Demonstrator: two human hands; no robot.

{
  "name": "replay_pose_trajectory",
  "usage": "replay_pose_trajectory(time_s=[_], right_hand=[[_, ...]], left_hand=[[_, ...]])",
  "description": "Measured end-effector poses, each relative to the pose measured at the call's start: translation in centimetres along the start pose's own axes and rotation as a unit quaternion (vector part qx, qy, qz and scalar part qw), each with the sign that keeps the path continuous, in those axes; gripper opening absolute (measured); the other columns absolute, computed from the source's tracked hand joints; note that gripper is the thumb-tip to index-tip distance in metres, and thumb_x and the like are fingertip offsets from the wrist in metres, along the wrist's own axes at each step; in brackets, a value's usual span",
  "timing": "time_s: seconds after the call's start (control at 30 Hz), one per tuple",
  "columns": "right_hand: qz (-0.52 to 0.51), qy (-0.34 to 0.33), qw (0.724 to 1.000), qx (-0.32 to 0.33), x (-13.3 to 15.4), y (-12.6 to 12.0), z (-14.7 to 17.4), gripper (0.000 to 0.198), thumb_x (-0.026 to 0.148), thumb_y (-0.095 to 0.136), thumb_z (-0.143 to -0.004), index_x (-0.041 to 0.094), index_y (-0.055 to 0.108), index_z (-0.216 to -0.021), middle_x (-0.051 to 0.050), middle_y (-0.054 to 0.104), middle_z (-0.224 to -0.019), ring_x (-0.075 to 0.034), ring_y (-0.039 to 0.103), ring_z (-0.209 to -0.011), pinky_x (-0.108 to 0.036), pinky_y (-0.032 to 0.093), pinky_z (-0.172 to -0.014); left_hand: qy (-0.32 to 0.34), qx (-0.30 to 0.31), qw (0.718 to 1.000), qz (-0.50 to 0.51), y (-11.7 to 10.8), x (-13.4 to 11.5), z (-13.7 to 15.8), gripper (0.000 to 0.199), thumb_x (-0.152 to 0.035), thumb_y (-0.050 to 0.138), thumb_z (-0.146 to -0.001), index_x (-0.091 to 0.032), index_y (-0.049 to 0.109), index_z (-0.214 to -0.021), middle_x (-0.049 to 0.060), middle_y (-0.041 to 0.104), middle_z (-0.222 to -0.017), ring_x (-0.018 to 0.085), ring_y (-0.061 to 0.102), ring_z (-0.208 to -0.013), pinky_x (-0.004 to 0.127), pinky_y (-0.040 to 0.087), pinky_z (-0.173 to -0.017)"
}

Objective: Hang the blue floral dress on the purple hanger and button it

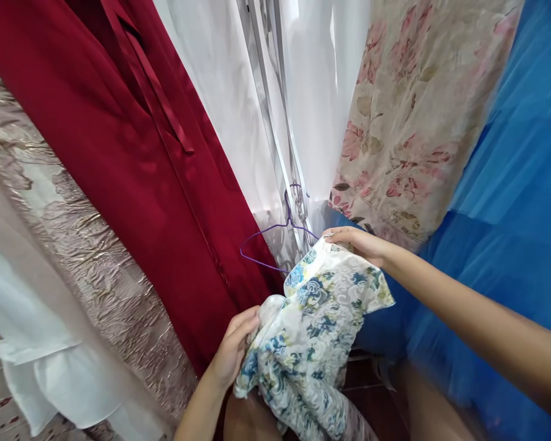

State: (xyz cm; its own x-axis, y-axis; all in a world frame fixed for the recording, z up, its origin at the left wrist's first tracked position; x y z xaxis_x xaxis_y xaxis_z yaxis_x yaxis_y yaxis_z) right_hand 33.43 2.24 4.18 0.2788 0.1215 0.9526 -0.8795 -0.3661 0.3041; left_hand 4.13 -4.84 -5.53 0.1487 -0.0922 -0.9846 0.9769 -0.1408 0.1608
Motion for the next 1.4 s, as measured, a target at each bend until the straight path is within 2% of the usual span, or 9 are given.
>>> replay_pose_trajectory(time_s=[0.17, 0.27, 0.37, 0.57, 0.7, 0.83, 0.93, 1.17, 1.4], right_hand=[[0.049, 0.026, 0.998, -0.013, 2.2, -0.2, 1.8, 0.037, 0.009, 0.068, -0.078, 0.017, 0.072, -0.114, -0.005, 0.076, -0.079, -0.016, 0.07, -0.063, -0.022, 0.059, -0.057], [0.084, 0.044, 0.995, -0.01, 2.6, -0.2, 2.1, 0.043, 0.009, 0.069, -0.077, 0.019, 0.072, -0.119, -0.007, 0.078, -0.087, -0.017, 0.072, -0.067, -0.023, 0.06, -0.06], [0.102, 0.038, 0.994, -0.023, 2.5, -0.7, 1.7, 0.04, 0.011, 0.071, -0.075, 0.02, 0.076, -0.114, -0.008, 0.079, -0.092, -0.018, 0.072, -0.071, -0.023, 0.06, -0.06], [0.099, 0.03, 0.995, -0.012, 2.4, -0.8, 1.4, 0.037, 0.015, 0.075, -0.075, 0.02, 0.078, -0.111, -0.008, 0.079, -0.098, -0.02, 0.074, -0.08, -0.024, 0.061, -0.066], [0.079, 0.049, 0.996, 0.006, 2.0, -0.9, 1.7, 0.034, 0.019, 0.074, -0.077, 0.019, 0.076, -0.111, -0.009, 0.079, -0.098, -0.022, 0.074, -0.08, -0.026, 0.061, -0.066], [0.052, 0.042, 0.998, 0.013, -0.2, -1.9, 1.5, 0.026, 0.026, 0.076, -0.079, 0.015, 0.075, -0.103, -0.009, 0.078, -0.092, -0.02, 0.072, -0.073, -0.026, 0.059, -0.064], [0.034, 0.017, 0.999, -0.028, -2.1, -3.2, 1.8, 0.032, 0.032, 0.078, -0.078, 0.015, 0.073, -0.104, -0.008, 0.077, -0.093, -0.018, 0.071, -0.074, -0.025, 0.057, -0.067], [0.174, -0.22, 0.926, -0.252, -4.4, -4.7, 7.0, 0.032, 0.053, 0.058, -0.092, 0.024, 0.065, -0.105, -0.002, 0.066, -0.105, -0.019, 0.059, -0.093, -0.025, 0.048, -0.076], [0.292, -0.274, 0.88, -0.254, -5.6, -2.9, 9.9, 0.039, 0.052, 0.046, -0.098, 0.022, 0.05, -0.073, 0.001, 0.044, -0.068, -0.017, 0.041, -0.064, -0.027, 0.035, -0.059]], left_hand=[[0.053, 0.167, 0.911, -0.372, -2.8, -0.8, -2.4, 0.024, -0.039, 0.073, -0.073, -0.015, 0.073, -0.078, 0.003, 0.068, -0.077, 0.021, 0.06, -0.076, 0.026, 0.044, -0.067], [0.099, 0.175, 0.814, -0.545, -4.7, -1.7, -4.3, 0.023, -0.035, 0.065, -0.078, -0.02, 0.076, -0.093, 0.004, 0.07, -0.09, 0.025, 0.062, -0.089, 0.03, 0.046, -0.082], [0.154, 0.14, 0.771, -0.602, -6.2, -3.7, -7.1, 0.032, -0.034, 0.054, -0.085, -0.025, 0.073, -0.109, 0.007, 0.071, -0.104, 0.026, 0.062, -0.099, 0.035, 0.045, -0.093], [0.291, 0.006, 0.757, -0.585, -5.0, -11.0, -11.6, 0.021, -0.022, 0.055, -0.074, -0.023, 0.065, -0.092, 0.007, 0.067, -0.121, 0.03, 0.053, -0.119, 0.045, 0.038, -0.106], [0.353, -0.031, 0.831, -0.429, -1.4, -14.9, -11.7, 0.013, -0.016, 0.052, -0.07, -0.02, 0.054, -0.082, 0.008, 0.067, -0.115, 0.026, 0.06, -0.112, 0.042, 0.046, -0.098], [0.33, -0.048, 0.884, -0.328, 0.1, -14.6, -12.5, 0.037, -0.02, 0.061, -0.069, -0.019, 0.053, -0.105, 0.011, 0.062, -0.125, 0.024, 0.061, -0.113, 0.038, 0.049, -0.095], [0.234, -0.043, 0.914, -0.329, -0.9, -11.5, -13.7, 0.03, -0.029, 0.058, -0.077, -0.016, 0.055, -0.104, 0.01, 0.07, -0.096, 0.023, 0.067, -0.09, 0.041, 0.052, -0.088], [0.255, -0.186, 0.845, -0.432, -4.0, -8.6, -11.7, 0.045, -0.039, 0.059, -0.086, -0.019, 0.053, -0.126, 0.015, 0.058, -0.132, 0.028, 0.057, -0.117, 0.045, 0.044, -0.102], [0.199, -0.168, 0.823, -0.505, -2.3, -8.7, -12.2, 0.051, -0.042, 0.047, -0.094, -0.027, 0.045, -0.143, 0.012, 0.051, -0.146, 0.036, 0.035, -0.14, 0.061, 0.027, -0.111]])
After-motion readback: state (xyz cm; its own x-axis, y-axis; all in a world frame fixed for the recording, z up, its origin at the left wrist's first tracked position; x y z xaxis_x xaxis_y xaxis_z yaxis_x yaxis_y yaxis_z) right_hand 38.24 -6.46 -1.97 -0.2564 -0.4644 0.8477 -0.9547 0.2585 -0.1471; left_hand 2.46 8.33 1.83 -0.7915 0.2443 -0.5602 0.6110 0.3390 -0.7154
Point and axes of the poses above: each hand's wrist, its own z-axis away from the middle knuckle, its own y-axis out of the palm, x = y × z, the point moved 6 cm from there along -z, towards the middle knuckle
